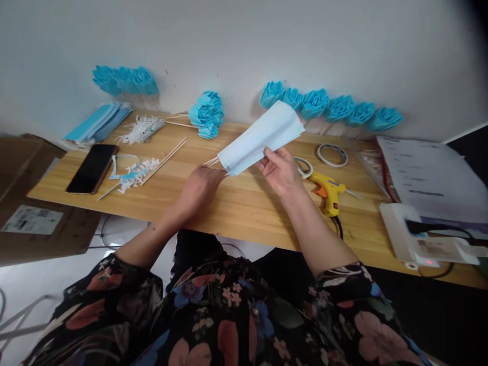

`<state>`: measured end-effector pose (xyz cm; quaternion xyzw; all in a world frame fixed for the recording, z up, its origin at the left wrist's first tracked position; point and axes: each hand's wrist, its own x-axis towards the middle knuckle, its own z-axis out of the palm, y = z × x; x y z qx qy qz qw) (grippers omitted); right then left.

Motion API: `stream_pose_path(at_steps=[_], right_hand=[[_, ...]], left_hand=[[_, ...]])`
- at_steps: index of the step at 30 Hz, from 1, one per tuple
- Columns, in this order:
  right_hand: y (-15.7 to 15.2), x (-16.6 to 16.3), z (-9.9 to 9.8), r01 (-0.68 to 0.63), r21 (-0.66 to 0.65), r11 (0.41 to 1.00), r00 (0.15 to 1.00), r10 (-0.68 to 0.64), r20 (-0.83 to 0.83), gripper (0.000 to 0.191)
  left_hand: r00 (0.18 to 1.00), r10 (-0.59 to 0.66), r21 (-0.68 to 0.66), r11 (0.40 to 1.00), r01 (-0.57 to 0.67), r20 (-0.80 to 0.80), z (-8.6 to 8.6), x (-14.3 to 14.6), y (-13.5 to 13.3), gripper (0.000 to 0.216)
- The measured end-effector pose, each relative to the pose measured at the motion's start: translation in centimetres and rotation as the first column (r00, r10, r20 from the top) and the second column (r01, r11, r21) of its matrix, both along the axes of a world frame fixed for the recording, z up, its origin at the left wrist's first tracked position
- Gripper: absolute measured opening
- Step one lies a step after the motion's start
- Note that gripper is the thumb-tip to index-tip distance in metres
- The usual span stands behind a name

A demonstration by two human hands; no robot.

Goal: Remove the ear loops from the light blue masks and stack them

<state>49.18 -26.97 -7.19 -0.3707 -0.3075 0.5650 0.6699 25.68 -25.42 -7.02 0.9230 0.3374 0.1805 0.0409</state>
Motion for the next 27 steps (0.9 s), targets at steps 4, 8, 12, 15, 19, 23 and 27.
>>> stream_pose_path(at_steps=[4, 8, 12, 15, 19, 23, 27], right_hand=[[0.2, -0.3, -1.4, -0.077, -0.218, 0.973, 0.995, 0.089, 0.047, 0.02], [0.1, 0.2, -2.2, -0.075, -0.28, 0.957, 0.954, 0.15, 0.259, 0.01], [-0.3, 1.6, -1.3, 0.273, -0.07, 0.959, 0.59, -0.11, 0.8, 0.031], [-0.8, 1.9, -0.2, 0.335, 0.257, 0.907, 0.084, -0.3, 0.95, 0.039], [-1.6, 0.6, 0.4, -0.068, 0.222, 0.973, 0.022, -0.221, 0.975, 0.029], [-2.0, -0.5, 0.1, -0.425, 0.114, 0.898, 0.099, -0.079, 0.992, 0.023], [-2.0, -0.6, -0.1, -0.52, 0.025, 0.854, 0.022, -0.016, 1.0, 0.035]], left_hand=[[0.974, 0.038, -0.102, 0.993, -0.062, -0.222, 0.7, -0.2, -0.2, 0.03], [0.973, 0.088, -0.115, 0.987, -0.115, -0.215, 0.4, 0.1, -0.8, 0.029], [0.984, 0.097, -0.084, 0.99, -0.11, -0.149, -0.3, 0.0, -1.1, 0.031], [0.994, 0.077, -0.012, 0.997, -0.078, -0.074, -0.8, -0.3, -1.0, 0.033], [0.999, 0.039, -0.021, 0.999, -0.039, 0.003, -1.1, -0.6, -0.9, 0.033], [0.998, 0.023, -0.07, 0.997, -0.019, 0.06, -1.4, -0.8, -0.9, 0.03], [0.995, 0.019, -0.082, 0.997, -0.011, 0.094, -1.5, -0.8, -0.9, 0.027]])
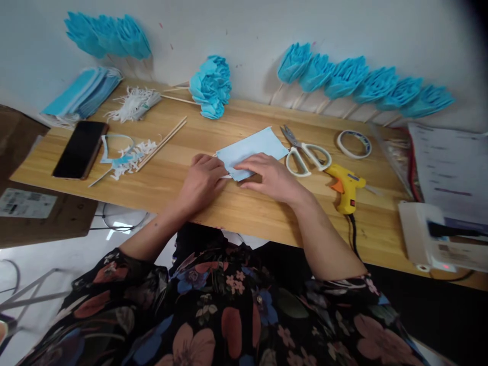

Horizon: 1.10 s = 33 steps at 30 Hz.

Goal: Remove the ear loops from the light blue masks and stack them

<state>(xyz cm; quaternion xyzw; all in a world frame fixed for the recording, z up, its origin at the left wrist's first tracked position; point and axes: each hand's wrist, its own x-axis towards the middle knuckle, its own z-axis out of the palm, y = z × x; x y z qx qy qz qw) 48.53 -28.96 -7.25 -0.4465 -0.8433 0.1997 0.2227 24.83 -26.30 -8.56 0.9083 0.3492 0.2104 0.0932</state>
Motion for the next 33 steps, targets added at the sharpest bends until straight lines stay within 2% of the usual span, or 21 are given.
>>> stream_pose_path(at_steps=[5, 9, 13, 16, 19, 22, 27, 33], right_hand=[[-0.2, -0.7, -0.3, 0.076, 0.039, 0.996, 0.987, -0.081, 0.142, 0.025], [-0.2, -1.1, -0.5, 0.134, 0.051, 0.99, 0.978, -0.14, 0.151, 0.018], [-0.2, -1.3, -0.5, 0.179, 0.028, 0.983, 0.976, -0.181, 0.122, 0.02], [-0.2, -1.3, -0.5, 0.201, 0.012, 0.979, 0.972, -0.201, 0.12, 0.019], [-0.1, -1.2, -0.6, 0.211, 0.013, 0.977, 0.971, -0.211, 0.11, 0.018], [-0.1, -1.1, -0.8, 0.204, 0.018, 0.979, 0.976, -0.205, 0.079, 0.016], [-0.1, -1.2, -0.9, 0.205, 0.019, 0.979, 0.977, -0.206, 0.051, 0.014], [-0.1, -1.3, -0.9, 0.199, 0.03, 0.98, 0.978, -0.2, 0.051, 0.015]], left_hand=[[0.998, -0.008, -0.023, 1.0, 0.01, 0.061, 0.2, 0.1, -0.1, 0.032], [0.987, -0.008, -0.056, 0.998, 0.017, 0.159, 0.6, 0.1, -0.2, 0.035], [0.973, 0.048, -0.217, 0.976, 0.003, 0.227, 0.9, 0.1, -0.3, 0.035], [0.97, 0.106, -0.392, 0.92, -0.013, 0.217, 1.5, 0.0, -0.4, 0.036], [0.981, 0.07, -0.46, 0.887, 0.021, 0.18, 2.3, -0.1, -0.3, 0.038], [0.998, 0.043, -0.412, 0.911, -0.023, 0.041, 3.0, -0.1, -0.1, 0.04], [0.957, 0.126, -0.195, 0.964, -0.181, -0.261, 3.3, 0.4, 0.4, 0.033], [0.897, 0.15, -0.042, 0.982, -0.183, -0.416, 3.0, 1.3, 0.1, 0.034]])
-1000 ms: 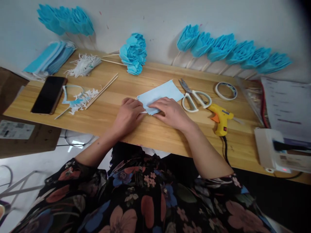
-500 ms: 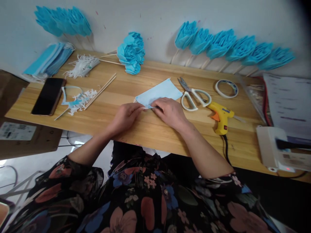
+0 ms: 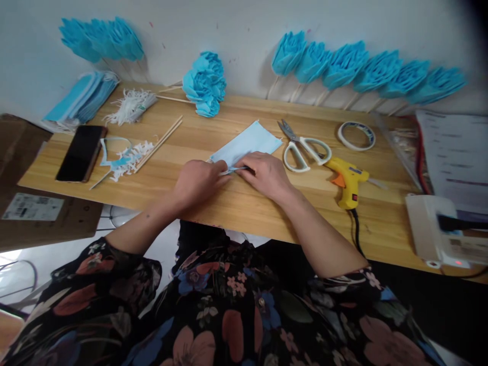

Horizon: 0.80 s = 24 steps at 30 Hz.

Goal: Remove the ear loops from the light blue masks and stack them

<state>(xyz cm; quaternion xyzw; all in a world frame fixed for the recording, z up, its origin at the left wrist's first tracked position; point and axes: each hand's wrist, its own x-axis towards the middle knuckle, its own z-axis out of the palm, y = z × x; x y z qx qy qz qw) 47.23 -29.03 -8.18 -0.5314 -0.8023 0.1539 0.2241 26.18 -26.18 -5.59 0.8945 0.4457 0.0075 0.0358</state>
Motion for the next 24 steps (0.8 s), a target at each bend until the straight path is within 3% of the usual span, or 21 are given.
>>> stream_pose_path(at_steps=[6, 12, 16, 20, 22, 24], right_hand=[[-0.3, -0.8, 0.2, 0.02, 0.034, 0.999, 0.998, -0.022, 0.059, 0.018], [-0.9, -2.5, 0.7, 0.078, 0.071, 0.994, 0.964, -0.093, 0.249, 0.026], [-0.9, -2.9, 1.2, 0.029, 0.046, 0.999, 0.951, -0.042, 0.307, 0.026], [-0.8, -0.2, 3.2, -0.037, 0.005, 0.999, 0.962, 0.034, 0.272, 0.024], [-1.0, 2.2, 4.8, 0.131, 0.037, 0.991, 0.954, -0.137, 0.268, 0.032], [-1.3, 4.7, 6.3, 0.365, 0.069, 0.929, 0.838, -0.36, 0.411, 0.034]], left_hand=[[0.999, 0.02, 0.023, 1.0, -0.019, -0.028, 0.2, 0.1, -0.3, 0.037], [0.997, -0.045, 0.024, 0.999, 0.044, 0.065, -0.1, -0.8, 0.5, 0.033], [0.994, -0.046, -0.013, 0.999, 0.047, 0.098, -0.3, -1.0, 0.0, 0.038], [0.997, -0.01, 0.005, 1.0, 0.01, 0.073, -0.5, -0.8, -0.6, 0.039], [0.997, 0.037, 0.024, 0.999, -0.039, 0.07, -0.8, -0.7, -0.6, 0.039], [0.993, 0.078, 0.055, 0.995, -0.083, 0.09, -1.1, -0.7, -0.5, 0.04]])
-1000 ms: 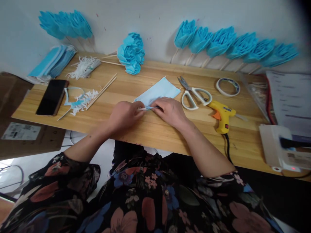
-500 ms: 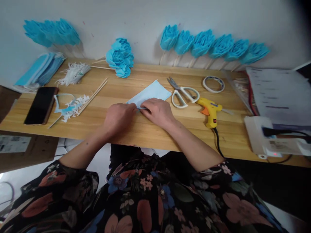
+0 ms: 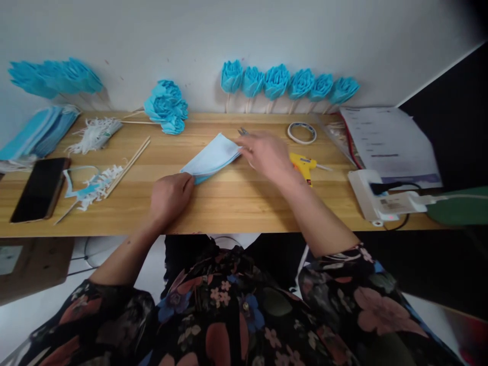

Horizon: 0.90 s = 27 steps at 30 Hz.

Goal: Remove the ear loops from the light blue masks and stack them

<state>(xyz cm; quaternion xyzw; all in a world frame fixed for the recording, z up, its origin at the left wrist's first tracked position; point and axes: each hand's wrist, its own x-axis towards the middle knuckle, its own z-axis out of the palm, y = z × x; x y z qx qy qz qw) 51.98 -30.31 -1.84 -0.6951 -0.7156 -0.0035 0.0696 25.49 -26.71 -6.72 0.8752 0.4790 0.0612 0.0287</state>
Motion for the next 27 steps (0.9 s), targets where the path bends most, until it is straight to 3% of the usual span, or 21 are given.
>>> stream_pose_path(at_steps=[1, 3, 9, 12, 15, 18, 21, 27], right_hand=[[-0.1, 1.1, 0.6, 0.116, -0.033, 0.993, 0.988, -0.112, 0.107, 0.036], [-0.3, 2.6, 1.1, 0.213, -0.048, 0.976, 0.963, -0.202, 0.177, 0.037], [1.3, 2.4, -0.7, 0.205, -0.134, 0.97, 0.951, -0.165, 0.26, 0.037], [2.4, 2.0, -1.2, 0.233, -0.123, 0.965, 0.952, -0.201, 0.231, 0.036], [2.3, 1.7, -0.4, 0.271, 0.017, 0.962, 0.958, -0.272, 0.087, 0.042], [0.3, 0.7, 0.6, 0.233, 0.13, 0.964, 0.965, -0.213, -0.152, 0.048], [-3.2, -0.6, 0.4, 0.153, 0.084, 0.985, 0.941, -0.12, -0.316, 0.046], [-10.0, 0.1, -2.7, 0.108, -0.096, 0.99, 0.987, -0.118, -0.112, 0.044]], left_hand=[[1.0, 0.02, 0.019, 1.0, -0.02, 0.016, -0.2, 0.0, 0.1, 0.041], [0.998, 0.048, 0.045, 0.998, -0.05, 0.052, -0.5, -0.1, 0.2, 0.041], [0.992, 0.066, 0.058, 0.996, -0.072, 0.108, -0.8, 0.0, 0.2, 0.039], [0.99, 0.047, 0.053, 0.997, -0.054, 0.134, -0.8, -0.1, 0.0, 0.038], [0.989, 0.022, 0.055, 0.998, -0.031, 0.149, -0.8, -0.2, 0.0, 0.038], [0.988, 0.01, 0.054, 0.998, -0.018, 0.151, -0.8, -0.4, 0.1, 0.038], [0.987, 0.009, 0.047, 0.999, -0.017, 0.159, -0.8, -0.5, 0.2, 0.038], [0.987, -0.005, 0.003, 1.0, 0.004, 0.161, -0.7, -0.6, 0.2, 0.039]])
